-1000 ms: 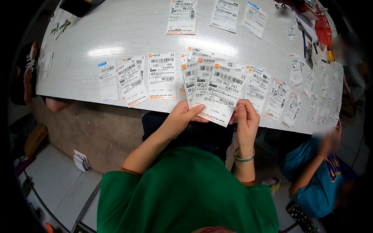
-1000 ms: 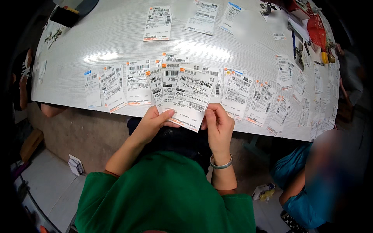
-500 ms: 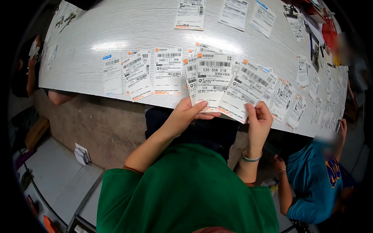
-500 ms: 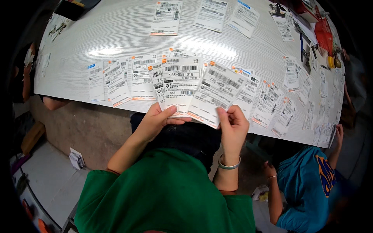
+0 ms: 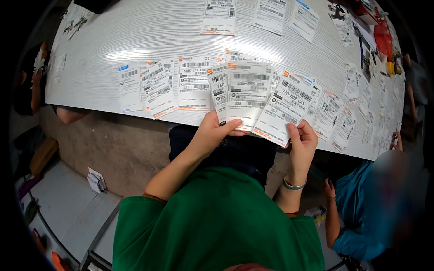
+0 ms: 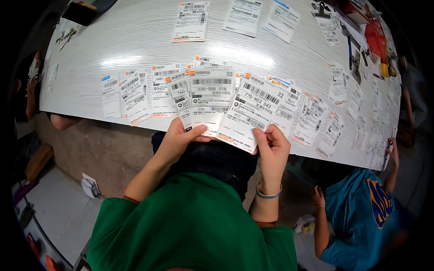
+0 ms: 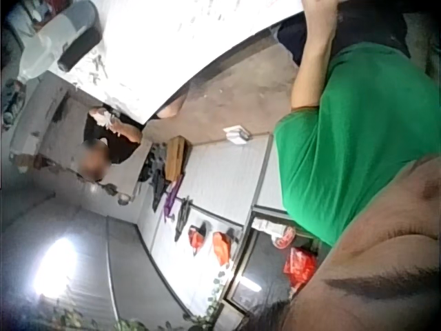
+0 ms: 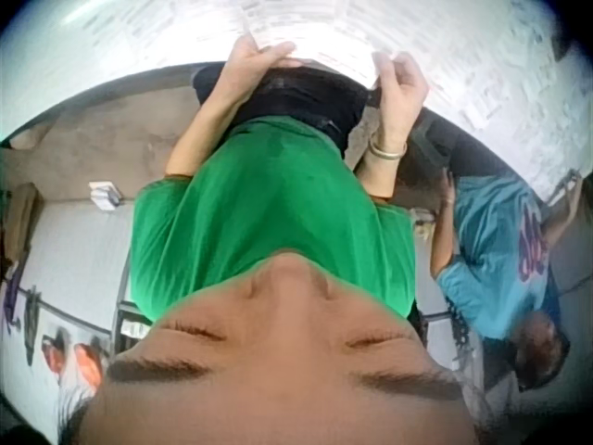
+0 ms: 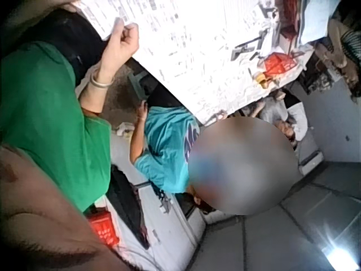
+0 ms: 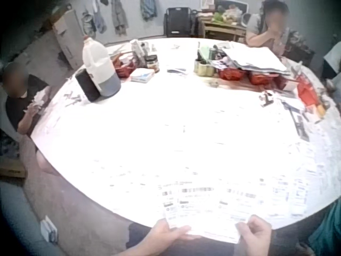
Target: The person sorts through a stack of shipping labels on a table, checking details on each one and arranging them into different piles.
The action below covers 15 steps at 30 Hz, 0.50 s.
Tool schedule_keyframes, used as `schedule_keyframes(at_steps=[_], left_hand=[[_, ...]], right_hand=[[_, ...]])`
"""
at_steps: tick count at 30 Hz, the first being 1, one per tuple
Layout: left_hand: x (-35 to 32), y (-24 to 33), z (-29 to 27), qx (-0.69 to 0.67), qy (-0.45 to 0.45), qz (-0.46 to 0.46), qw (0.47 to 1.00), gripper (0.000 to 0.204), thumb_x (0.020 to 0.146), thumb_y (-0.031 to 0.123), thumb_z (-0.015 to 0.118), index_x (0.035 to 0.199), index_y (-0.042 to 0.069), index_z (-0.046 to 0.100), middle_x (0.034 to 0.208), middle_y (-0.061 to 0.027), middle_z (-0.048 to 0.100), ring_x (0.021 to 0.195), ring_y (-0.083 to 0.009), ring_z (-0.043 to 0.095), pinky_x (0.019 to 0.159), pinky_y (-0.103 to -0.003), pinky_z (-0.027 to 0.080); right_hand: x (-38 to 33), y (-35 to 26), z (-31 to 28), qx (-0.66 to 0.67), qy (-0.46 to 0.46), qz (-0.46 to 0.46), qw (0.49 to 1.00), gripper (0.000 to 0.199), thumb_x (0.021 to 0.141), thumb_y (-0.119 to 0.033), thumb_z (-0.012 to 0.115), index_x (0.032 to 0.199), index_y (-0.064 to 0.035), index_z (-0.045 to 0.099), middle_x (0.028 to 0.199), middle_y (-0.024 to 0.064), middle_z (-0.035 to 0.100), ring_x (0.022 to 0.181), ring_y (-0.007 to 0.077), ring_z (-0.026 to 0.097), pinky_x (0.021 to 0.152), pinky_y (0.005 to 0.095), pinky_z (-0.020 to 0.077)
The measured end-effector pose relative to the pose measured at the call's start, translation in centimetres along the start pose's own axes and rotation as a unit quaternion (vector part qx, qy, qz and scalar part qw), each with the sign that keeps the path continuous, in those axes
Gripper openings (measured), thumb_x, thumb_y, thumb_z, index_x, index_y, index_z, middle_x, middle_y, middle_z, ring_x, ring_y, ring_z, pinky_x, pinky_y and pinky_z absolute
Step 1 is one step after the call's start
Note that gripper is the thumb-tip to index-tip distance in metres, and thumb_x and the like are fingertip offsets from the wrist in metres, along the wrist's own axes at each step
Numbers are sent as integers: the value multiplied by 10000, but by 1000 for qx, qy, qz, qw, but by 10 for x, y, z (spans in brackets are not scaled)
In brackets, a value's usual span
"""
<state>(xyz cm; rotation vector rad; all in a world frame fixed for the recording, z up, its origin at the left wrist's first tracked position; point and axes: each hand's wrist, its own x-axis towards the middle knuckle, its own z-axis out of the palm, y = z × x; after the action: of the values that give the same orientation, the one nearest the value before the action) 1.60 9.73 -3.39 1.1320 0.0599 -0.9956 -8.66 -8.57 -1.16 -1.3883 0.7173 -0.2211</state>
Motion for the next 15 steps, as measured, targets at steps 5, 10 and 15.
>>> schedule_keyframes(at_steps=[5, 10, 15], left_hand=[[1, 0, 1, 9, 36, 12, 999, 323, 809, 48, 564, 1098, -72, 484, 985, -129, 597, 823, -150, 604, 678, -227, 532], [-1, 3, -13, -10, 82, 67, 994, 290, 818, 36, 556, 1079, -73, 496, 997, -134, 587, 835, -159, 599, 702, -255, 535], [-12, 23, -51, -51, 243, 207, 946, 328, 830, 2, 531, 1134, -61, 423, 1017, -128, 567, 839, -178, 602, 690, -272, 539]], right_hand=[[1, 2, 4, 20, -13, -4, 1000, 125, 836, -29, 568, 728, 0, 513, 624, 5, 545, 496, 20, 445, 430, 156, 337], [3, 1, 5, 0, -21, -2, 1000, 124, 834, -32, 573, 727, 2, 523, 627, 3, 547, 499, 19, 442, 430, 156, 338], [5, 0, 8, -94, -10, -2, 996, 149, 828, -45, 586, 703, 9, 527, 591, -22, 508, 488, 20, 414, 426, 169, 312]])
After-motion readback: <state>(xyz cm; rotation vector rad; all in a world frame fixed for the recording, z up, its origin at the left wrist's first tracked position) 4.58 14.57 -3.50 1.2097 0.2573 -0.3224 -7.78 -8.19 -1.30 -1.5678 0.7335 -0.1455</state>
